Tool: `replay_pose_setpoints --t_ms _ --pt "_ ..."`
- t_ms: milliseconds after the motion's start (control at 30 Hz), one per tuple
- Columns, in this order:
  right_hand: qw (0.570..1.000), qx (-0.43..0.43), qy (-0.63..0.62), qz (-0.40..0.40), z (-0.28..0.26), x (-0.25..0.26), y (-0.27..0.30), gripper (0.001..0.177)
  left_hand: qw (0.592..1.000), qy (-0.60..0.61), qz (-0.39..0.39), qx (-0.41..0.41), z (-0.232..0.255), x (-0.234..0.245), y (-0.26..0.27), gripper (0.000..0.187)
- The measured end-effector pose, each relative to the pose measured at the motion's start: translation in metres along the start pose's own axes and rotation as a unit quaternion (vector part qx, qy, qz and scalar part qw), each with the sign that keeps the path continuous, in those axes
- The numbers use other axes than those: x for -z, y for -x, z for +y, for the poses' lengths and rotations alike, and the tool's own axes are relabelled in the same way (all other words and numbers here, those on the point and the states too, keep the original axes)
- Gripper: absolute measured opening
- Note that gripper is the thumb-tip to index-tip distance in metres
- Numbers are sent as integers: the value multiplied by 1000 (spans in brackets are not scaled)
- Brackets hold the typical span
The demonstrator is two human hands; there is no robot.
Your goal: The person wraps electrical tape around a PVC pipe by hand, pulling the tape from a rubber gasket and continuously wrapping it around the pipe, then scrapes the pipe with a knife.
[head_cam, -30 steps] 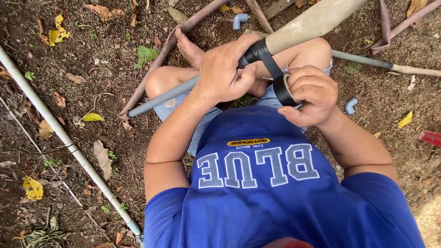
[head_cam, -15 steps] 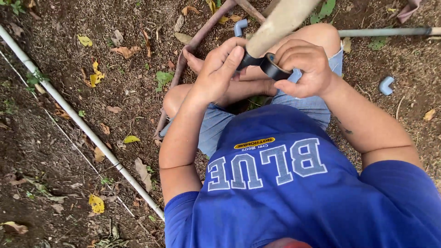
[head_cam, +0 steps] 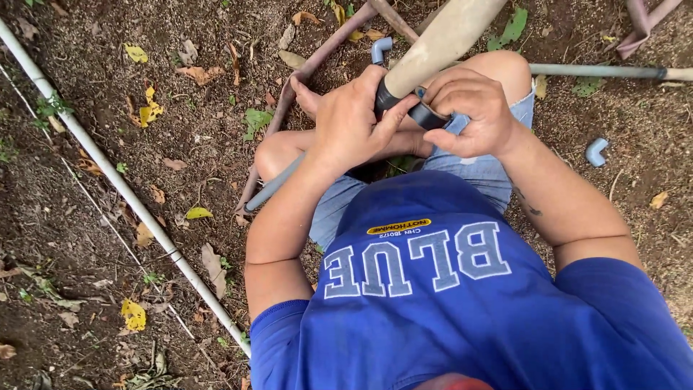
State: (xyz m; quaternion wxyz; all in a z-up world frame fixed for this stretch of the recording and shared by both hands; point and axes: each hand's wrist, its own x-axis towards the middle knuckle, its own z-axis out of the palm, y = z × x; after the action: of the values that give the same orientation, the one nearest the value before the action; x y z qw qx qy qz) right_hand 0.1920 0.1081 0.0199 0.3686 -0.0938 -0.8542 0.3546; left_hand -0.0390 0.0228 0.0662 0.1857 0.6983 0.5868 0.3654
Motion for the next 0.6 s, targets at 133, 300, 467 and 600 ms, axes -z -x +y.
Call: replay_pose_setpoints --t_ms 133,300,467,600 --pt "1000 -3 20 -3 1 1 0 27 1000 10 2 -10 -4 2 0 38" --pt "999 26 -1 34 -2 -6 -5 28 999 -2 -28 -22 -21 2 11 34" --pt "996 46 -3 75 -6 -14 -7 37 997 54 -52 -4 5 25 5 33" --pt "996 47 -2 80 -6 -16 -2 36 997 76 -14 -10 22 24 7 33"
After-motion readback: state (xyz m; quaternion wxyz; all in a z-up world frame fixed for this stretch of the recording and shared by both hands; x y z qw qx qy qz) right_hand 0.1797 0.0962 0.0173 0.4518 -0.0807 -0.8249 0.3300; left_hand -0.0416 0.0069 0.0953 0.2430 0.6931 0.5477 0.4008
